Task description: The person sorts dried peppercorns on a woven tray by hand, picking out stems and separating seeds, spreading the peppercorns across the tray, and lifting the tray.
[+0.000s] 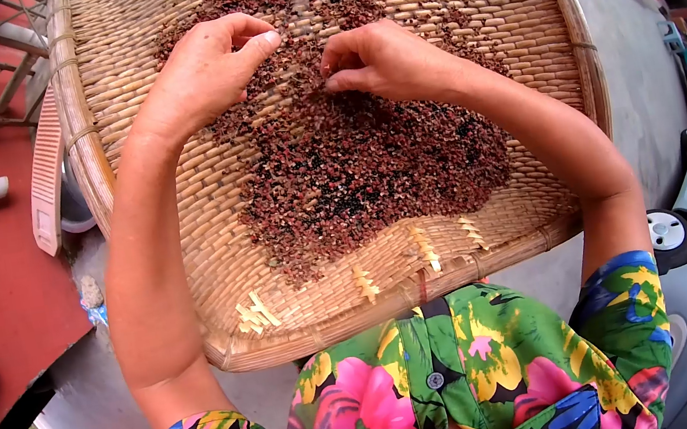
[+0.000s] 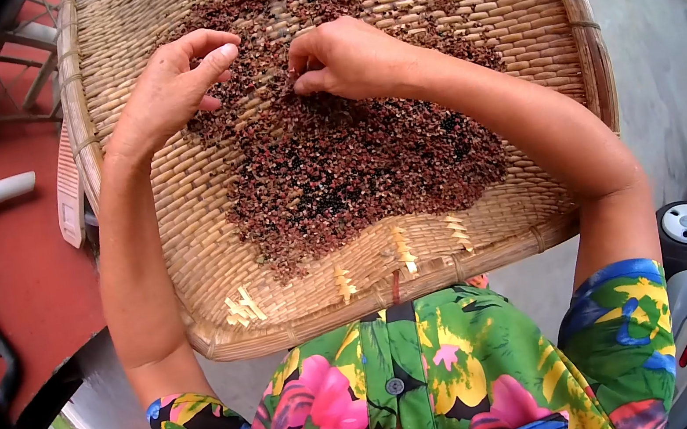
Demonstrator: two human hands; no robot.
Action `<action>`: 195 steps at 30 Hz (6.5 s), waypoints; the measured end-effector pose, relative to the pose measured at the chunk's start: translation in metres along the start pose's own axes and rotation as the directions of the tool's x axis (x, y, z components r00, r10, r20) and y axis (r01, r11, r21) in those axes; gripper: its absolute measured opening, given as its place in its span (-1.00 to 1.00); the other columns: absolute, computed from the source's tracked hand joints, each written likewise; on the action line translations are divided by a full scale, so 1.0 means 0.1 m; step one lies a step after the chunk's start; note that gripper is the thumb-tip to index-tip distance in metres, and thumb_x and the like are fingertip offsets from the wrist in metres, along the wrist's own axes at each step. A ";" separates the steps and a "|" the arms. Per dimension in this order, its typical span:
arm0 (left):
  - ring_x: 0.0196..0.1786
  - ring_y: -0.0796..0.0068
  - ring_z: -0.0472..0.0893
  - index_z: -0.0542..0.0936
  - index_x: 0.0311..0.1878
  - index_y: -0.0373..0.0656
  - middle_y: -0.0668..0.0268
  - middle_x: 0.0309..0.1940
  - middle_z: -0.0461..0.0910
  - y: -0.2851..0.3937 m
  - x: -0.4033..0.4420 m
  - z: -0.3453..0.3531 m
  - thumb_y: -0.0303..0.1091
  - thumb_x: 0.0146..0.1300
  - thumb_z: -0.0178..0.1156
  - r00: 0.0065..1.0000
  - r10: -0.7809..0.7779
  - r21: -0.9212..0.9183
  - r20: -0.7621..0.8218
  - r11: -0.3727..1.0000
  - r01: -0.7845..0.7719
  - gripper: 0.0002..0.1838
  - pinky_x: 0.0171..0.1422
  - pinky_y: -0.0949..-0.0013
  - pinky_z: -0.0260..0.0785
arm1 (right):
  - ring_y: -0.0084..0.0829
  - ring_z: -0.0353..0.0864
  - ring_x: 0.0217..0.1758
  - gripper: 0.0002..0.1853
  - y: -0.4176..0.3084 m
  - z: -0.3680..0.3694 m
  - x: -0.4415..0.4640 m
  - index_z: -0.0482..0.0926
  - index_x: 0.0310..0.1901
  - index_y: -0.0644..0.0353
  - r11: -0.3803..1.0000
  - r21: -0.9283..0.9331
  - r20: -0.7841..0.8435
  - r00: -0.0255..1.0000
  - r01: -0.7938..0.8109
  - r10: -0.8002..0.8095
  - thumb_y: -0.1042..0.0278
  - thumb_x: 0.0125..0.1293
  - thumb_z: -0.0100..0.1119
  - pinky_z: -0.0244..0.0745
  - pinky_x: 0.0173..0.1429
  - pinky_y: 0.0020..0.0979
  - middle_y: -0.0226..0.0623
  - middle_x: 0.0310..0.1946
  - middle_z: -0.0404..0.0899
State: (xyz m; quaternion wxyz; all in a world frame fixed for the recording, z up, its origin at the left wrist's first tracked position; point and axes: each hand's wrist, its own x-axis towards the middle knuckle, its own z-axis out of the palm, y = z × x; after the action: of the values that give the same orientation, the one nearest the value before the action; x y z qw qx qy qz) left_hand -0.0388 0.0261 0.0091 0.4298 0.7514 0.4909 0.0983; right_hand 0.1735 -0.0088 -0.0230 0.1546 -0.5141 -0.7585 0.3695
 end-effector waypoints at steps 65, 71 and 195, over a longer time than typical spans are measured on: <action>-0.34 0.72 0.49 0.54 -0.05 -0.16 0.39 -0.24 0.53 0.10 0.01 0.10 -0.14 0.30 0.05 0.990 -0.025 -0.254 -0.140 0.967 -0.011 -0.69 -0.38 0.65 0.36 | -0.53 0.58 -0.22 -0.62 0.36 -0.29 -0.05 0.38 0.14 0.11 0.982 -0.150 -0.247 0.958 0.112 -0.147 0.29 0.29 0.08 0.59 -0.17 -0.47 -0.28 -0.19 0.54; -0.33 0.73 0.52 0.53 -0.03 -0.16 0.36 -0.21 0.55 0.11 0.00 0.01 -0.18 0.32 0.03 0.983 -0.012 -0.339 -0.181 0.939 -0.052 -0.70 -0.38 0.67 0.39 | -0.34 0.60 -0.22 -0.67 0.67 -0.30 0.15 0.48 0.06 0.14 0.884 -0.466 -0.255 0.954 0.022 -0.158 0.30 0.28 0.08 0.55 -0.11 -0.31 -0.18 -0.26 0.59; -0.09 0.34 0.58 0.32 0.11 -0.40 0.06 -0.07 0.49 0.08 0.04 -0.06 -0.04 0.39 -0.15 0.999 0.048 -0.876 0.017 0.482 -0.008 -0.46 0.00 0.37 0.51 | -0.48 0.53 -0.48 -0.80 -0.30 0.03 0.34 0.58 -0.33 0.26 0.920 0.238 -0.407 0.892 0.311 -0.196 0.27 0.17 0.16 0.44 -0.38 -0.40 -0.27 -0.52 0.57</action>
State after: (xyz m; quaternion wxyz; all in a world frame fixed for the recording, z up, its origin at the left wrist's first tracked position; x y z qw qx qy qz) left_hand -0.0353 0.0310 0.0173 0.7600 0.4379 0.3519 0.3268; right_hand 0.1375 0.0144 -0.0082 0.4192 -0.4415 -0.7119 0.3501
